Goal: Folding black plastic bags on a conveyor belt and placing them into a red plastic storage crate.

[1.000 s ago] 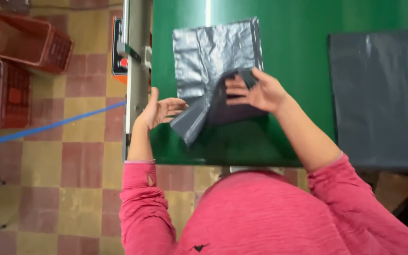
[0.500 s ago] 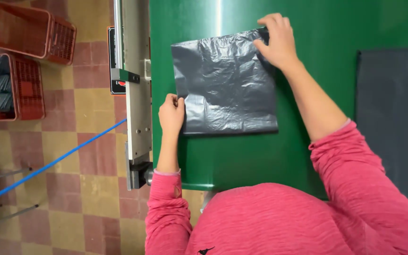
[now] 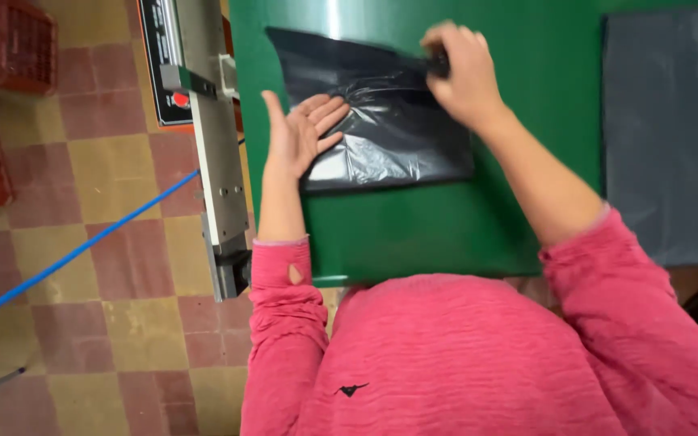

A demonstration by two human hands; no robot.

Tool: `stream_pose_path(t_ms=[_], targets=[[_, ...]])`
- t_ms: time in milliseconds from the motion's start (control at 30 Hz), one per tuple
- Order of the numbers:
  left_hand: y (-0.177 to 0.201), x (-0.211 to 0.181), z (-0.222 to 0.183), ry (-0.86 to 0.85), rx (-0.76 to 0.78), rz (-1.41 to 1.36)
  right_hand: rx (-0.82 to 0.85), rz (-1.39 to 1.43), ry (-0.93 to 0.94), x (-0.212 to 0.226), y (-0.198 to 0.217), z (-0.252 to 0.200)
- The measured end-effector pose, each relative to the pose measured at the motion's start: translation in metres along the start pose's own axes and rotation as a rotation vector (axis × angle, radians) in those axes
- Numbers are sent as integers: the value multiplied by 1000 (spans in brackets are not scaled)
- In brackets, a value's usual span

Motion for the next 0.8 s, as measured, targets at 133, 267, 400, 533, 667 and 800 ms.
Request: stream_pose_path(t_ms=[133, 267, 400, 533, 667, 800], targets=[[36, 10, -19, 20, 57, -170, -20, -125, 115, 76, 11, -79], [63, 33, -23, -217, 191, -165, 0, -266, 143, 88, -12, -130], [27, 40, -87, -641, -363, 546, 39, -330, 126, 112, -5, -130], [-14, 45, -139, -1148, -500, 1753, 150, -447, 185, 145, -10, -120], [6, 72, -114, -737, -267, 2224, 204, -110, 293, 177, -55, -119], [-82, 82, -136, -560, 33, 2140, 153, 27, 266, 179, -61, -163]])
Point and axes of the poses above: each hand's wrist, its own z-axis towards the middle knuckle, its own y-axis out of the back of the hand, x = y × z, the point moved 2 cm from there along z, towards the middle knuckle, and after that the axes turned 11 degrees about y, right-handed, at the moved point
